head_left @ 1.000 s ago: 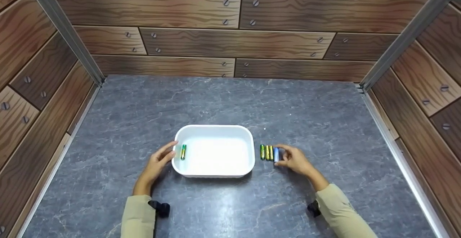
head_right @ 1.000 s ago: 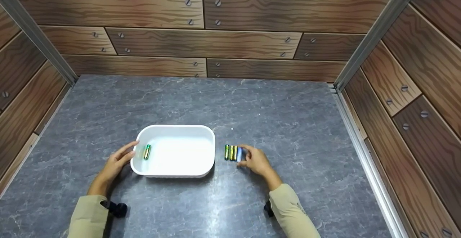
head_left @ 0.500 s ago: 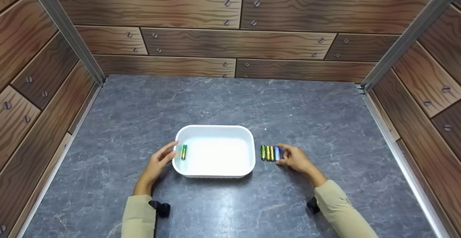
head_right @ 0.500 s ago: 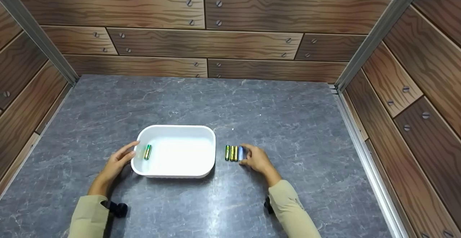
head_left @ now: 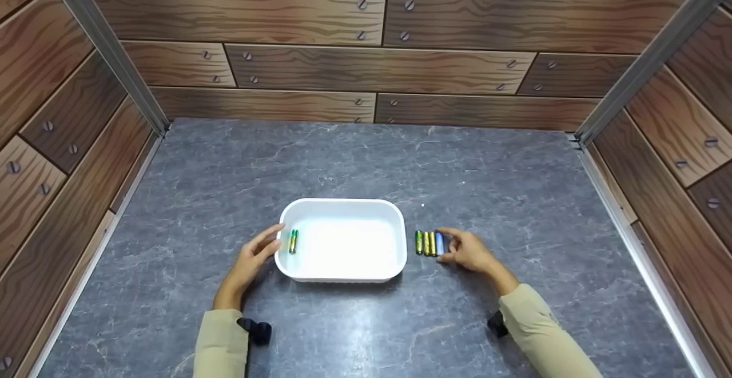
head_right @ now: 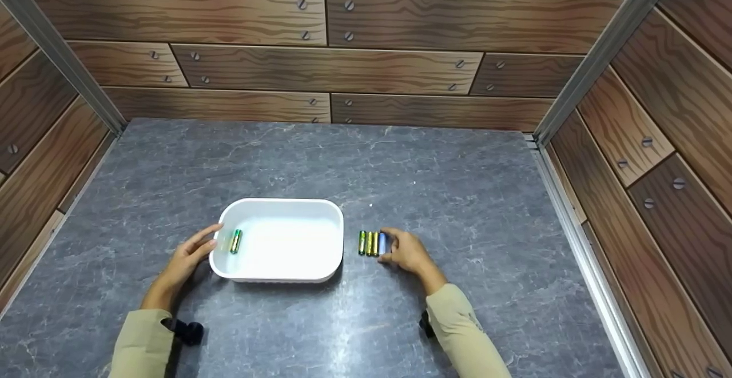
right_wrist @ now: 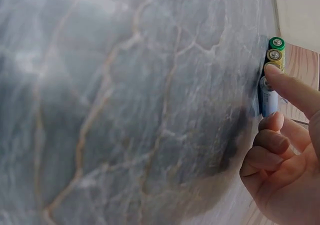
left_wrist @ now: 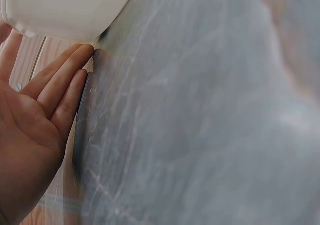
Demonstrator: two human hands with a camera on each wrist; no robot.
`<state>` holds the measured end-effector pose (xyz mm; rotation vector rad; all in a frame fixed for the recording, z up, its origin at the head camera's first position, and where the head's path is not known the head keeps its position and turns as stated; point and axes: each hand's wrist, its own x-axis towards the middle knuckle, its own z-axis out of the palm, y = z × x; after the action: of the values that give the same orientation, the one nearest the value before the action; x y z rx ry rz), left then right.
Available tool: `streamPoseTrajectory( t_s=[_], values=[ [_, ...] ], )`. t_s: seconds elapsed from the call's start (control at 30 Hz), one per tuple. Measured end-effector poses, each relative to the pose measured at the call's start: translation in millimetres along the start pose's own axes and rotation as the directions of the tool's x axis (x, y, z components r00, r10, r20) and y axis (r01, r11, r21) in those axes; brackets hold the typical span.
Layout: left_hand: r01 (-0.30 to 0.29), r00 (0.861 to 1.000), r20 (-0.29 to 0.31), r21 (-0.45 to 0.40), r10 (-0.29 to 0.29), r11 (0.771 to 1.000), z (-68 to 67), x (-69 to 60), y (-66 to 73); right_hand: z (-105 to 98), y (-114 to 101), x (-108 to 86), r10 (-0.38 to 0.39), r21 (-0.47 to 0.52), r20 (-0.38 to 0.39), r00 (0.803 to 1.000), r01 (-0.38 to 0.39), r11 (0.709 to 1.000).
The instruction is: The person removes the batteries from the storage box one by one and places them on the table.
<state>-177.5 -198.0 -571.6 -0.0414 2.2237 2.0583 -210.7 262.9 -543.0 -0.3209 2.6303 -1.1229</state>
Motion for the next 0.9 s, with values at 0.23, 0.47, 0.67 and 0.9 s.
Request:
streamPoseTrajectory(
  t_s=[0.23, 0.47, 0.67, 0.9],
  values=[
    [0.019, 1.000, -0.014, 0.033, -0.019, 0.999, 0.6, 1.5, -0.2, -1, -7, 0.3, -0.040, -0.017, -0.032, 0.999, 0.040, 0.999],
    [0.024, 1.000, -0.006, 0.018, -0.024, 1.000, 1.0, 1.9, 1.2, -2, -23, 0.8, -0.085, -0.013, -0.045, 0.995, 0.085, 0.996],
    [0.019, 1.000, 0.001, 0.014, -0.019, 1.000, 1.3, 2.0, 1.4, 2, -41, 0.3, -0.128, 0.002, -0.045, 0.991, 0.128, 0.992],
    [0.020, 1.000, -0.003, 0.008, -0.020, 1.000, 1.1, 0.8, 1.5, 8, -62, 0.6, -0.163, 0.024, -0.026, 0.986, 0.163, 0.986]
  ],
)
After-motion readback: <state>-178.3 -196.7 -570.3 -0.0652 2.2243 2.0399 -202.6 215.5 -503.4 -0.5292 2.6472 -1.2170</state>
